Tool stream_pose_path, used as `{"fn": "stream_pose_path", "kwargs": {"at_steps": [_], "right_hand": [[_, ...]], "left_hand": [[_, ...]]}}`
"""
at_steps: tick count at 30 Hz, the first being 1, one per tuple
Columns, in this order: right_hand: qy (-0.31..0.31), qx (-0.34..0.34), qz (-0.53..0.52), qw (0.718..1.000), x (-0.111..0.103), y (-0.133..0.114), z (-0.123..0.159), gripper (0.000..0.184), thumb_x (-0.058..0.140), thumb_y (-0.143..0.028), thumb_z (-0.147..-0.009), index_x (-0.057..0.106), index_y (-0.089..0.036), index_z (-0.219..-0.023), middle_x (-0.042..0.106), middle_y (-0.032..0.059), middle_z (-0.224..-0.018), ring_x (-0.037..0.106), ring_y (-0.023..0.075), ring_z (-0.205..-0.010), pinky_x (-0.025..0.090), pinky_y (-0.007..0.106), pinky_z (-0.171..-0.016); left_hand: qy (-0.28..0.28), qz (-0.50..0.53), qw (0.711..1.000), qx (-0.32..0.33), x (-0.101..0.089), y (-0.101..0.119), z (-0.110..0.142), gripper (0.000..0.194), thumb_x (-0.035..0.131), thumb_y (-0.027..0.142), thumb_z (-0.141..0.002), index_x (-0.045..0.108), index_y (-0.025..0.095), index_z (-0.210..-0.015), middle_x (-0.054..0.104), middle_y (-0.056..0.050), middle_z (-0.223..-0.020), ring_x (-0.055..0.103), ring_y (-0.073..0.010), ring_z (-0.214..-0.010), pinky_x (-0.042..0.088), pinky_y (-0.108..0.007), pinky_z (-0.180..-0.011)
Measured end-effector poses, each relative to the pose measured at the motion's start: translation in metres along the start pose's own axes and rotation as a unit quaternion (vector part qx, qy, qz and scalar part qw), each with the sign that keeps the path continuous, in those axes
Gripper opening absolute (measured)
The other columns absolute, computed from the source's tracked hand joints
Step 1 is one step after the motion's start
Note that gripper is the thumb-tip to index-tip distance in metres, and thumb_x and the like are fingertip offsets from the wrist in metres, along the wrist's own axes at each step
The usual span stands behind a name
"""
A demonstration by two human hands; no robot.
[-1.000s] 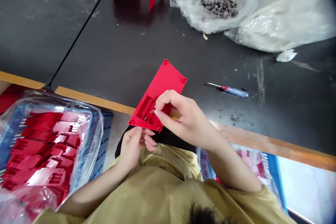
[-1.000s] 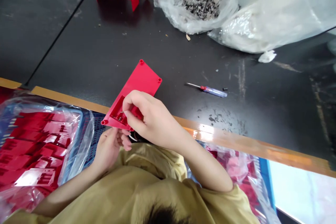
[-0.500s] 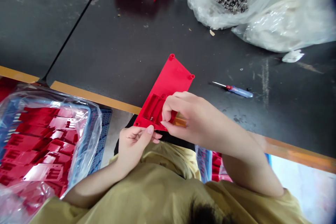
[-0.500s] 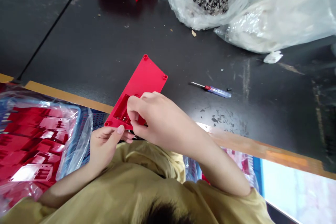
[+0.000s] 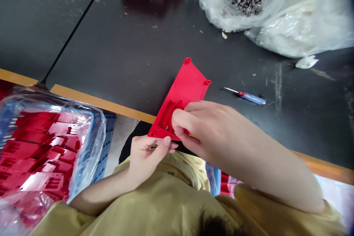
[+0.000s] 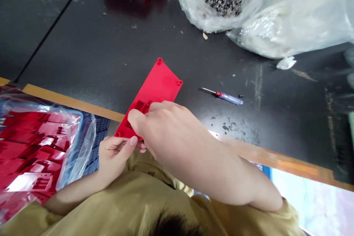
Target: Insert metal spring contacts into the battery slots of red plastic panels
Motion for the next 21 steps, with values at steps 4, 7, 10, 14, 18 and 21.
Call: {"fn": "stream_pose_path", "kwargs": {"at_steps": [4, 7, 10, 14, 18, 21], "right_hand": [[0.007, 0.005, -0.001, 1.0, 0.002, 0.003, 0.001, 0.028, 0.059, -0.003, -0.074, 0.038, -0.021, -0.072, 0.047, -0.0033, -0.06, 0.033, 0.0115, -0.056, 0.021, 0.028, -0.053], [0.008, 0.005, -0.014, 1.0, 0.002, 0.008, 0.004, 0.022, 0.06, -0.006, -0.078, 0.043, -0.02, -0.076, 0.05, -0.0025, -0.064, 0.037, 0.0126, -0.061, 0.024, 0.028, -0.057], [-0.001, 0.001, -0.035, 0.999, 0.005, 0.012, 0.004, 0.019, 0.06, -0.009, -0.083, 0.047, -0.019, -0.075, 0.052, -0.0016, -0.064, 0.039, 0.0133, -0.062, 0.027, 0.03, -0.06], [-0.014, -0.007, -0.056, 0.998, 0.008, 0.015, 0.001, 0.017, 0.057, -0.01, -0.086, 0.055, -0.02, -0.073, 0.056, -0.0014, -0.064, 0.044, 0.0145, -0.064, 0.03, 0.032, -0.065], [-0.02, -0.025, -0.083, 0.996, 0.008, 0.018, 0.0, 0.024, 0.056, -0.01, -0.088, 0.065, -0.021, -0.069, 0.063, -0.0012, -0.067, 0.052, 0.0153, -0.067, 0.033, 0.034, -0.07], [-0.003, -0.027, -0.11, 0.994, 0.004, 0.022, 0.0, 0.027, 0.056, -0.011, -0.089, 0.069, -0.022, -0.068, 0.066, -0.0015, -0.069, 0.054, 0.0148, -0.069, 0.035, 0.034, -0.071]], "left_hand": [[0.002, 0.002, 1.0, 0.001, 0.001, 0.001, -0.001, 0.02, 0.065, 0.03, -0.091, 0.081, 0.023, -0.08, 0.078, -0.003, -0.072, 0.074, -0.0176, -0.057, 0.061, -0.025, -0.058], [0.007, 0.003, 1.0, -0.007, 0.001, 0.0, -0.001, 0.021, 0.065, 0.032, -0.09, 0.08, 0.022, -0.078, 0.078, -0.004, -0.072, 0.074, -0.0184, -0.057, 0.062, -0.026, -0.058], [0.007, 0.006, 1.0, -0.008, 0.002, 0.0, -0.001, 0.022, 0.066, 0.032, -0.09, 0.079, 0.022, -0.076, 0.078, -0.004, -0.073, 0.073, -0.0179, -0.057, 0.062, -0.027, -0.059], [0.003, 0.006, 1.0, -0.008, 0.004, 0.0, -0.001, 0.021, 0.065, 0.031, -0.091, 0.078, 0.022, -0.077, 0.078, -0.004, -0.073, 0.073, -0.0177, -0.058, 0.062, -0.027, -0.059], [0.002, 0.002, 1.0, -0.004, 0.005, -0.001, -0.002, 0.022, 0.065, 0.033, -0.091, 0.078, 0.021, -0.078, 0.078, -0.004, -0.073, 0.073, -0.0179, -0.057, 0.062, -0.027, -0.058], [0.008, 0.004, 1.0, -0.005, 0.004, -0.003, -0.002, 0.022, 0.064, 0.034, -0.092, 0.079, 0.022, -0.08, 0.078, -0.004, -0.074, 0.073, -0.0176, -0.058, 0.062, -0.026, -0.059]]}}
Point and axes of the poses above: each hand's wrist, its own z-axis away from the middle knuckle, its own x-axis out of the palm, y = z × x, the point moved 5 cm from there along -z, towards the middle knuckle
